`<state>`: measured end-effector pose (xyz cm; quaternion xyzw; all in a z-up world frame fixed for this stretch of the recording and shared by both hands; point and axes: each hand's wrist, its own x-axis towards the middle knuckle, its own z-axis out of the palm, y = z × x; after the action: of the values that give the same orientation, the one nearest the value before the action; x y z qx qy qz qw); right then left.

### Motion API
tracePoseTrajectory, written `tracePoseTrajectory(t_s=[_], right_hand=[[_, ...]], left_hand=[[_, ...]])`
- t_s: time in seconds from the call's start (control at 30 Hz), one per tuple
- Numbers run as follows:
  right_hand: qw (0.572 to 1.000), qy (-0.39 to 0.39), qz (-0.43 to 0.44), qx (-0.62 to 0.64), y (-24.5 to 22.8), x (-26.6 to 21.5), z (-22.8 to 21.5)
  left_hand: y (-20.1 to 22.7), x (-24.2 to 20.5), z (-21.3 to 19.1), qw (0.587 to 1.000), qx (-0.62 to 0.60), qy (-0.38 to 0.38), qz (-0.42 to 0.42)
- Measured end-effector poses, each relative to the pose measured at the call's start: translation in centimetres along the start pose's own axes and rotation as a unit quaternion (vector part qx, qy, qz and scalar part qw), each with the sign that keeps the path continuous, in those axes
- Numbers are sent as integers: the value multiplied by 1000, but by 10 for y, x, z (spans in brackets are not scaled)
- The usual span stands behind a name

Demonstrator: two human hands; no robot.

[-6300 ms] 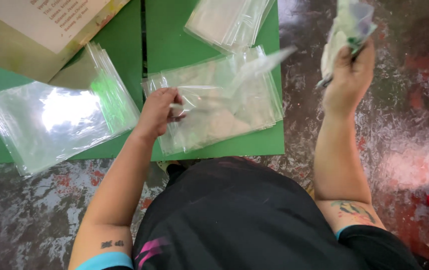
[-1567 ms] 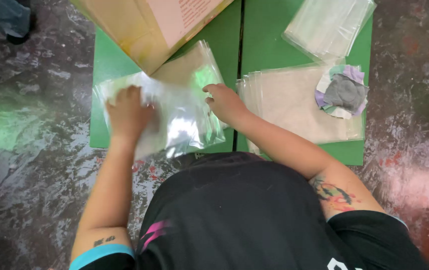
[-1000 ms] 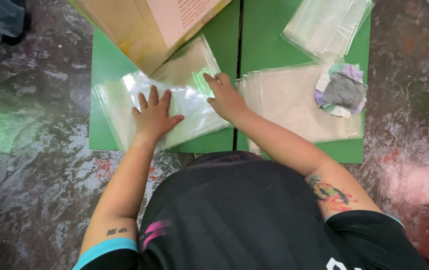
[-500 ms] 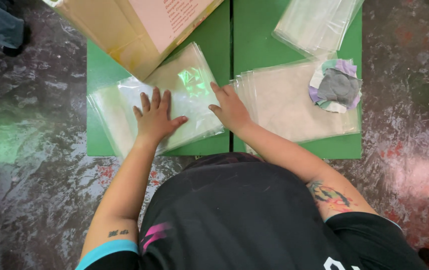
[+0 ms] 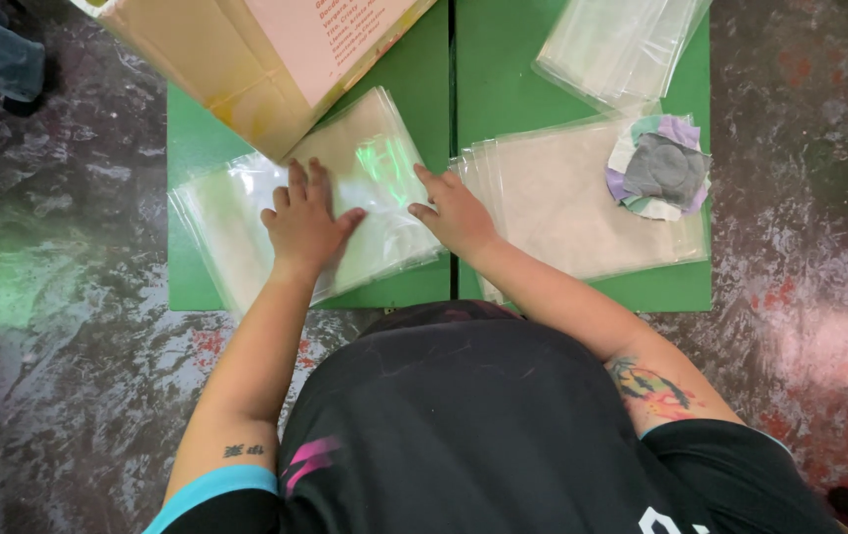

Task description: The person cleans clear plastic sheets on a green table using a cloth. They wipe the surface of each sheet, then place it into a stack. The person repeats this process for multiple sheets throughout the video.

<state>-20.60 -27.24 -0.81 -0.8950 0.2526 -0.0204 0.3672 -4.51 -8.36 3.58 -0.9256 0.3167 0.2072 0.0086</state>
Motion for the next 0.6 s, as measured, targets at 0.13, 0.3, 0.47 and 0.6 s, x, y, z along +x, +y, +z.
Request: tracePoseTrajectory(t_s=[0.13,0.3,0.47,0.6], right_hand=[[1000,-11,-1,-18,-1,0,0],[1000,-19,8,-21,-1,1,1],[1000,-23,-2,-13,6,3,1],[1000,-9,-19,1,15,-8,-6]], left_hand=[[-15,14,22,1000,-22,15,-3],[-9,11,17,999,-42,8,-9],[-10,24,24,999,-39,20,-16],[-13,26,34,998,-51,26,-5]])
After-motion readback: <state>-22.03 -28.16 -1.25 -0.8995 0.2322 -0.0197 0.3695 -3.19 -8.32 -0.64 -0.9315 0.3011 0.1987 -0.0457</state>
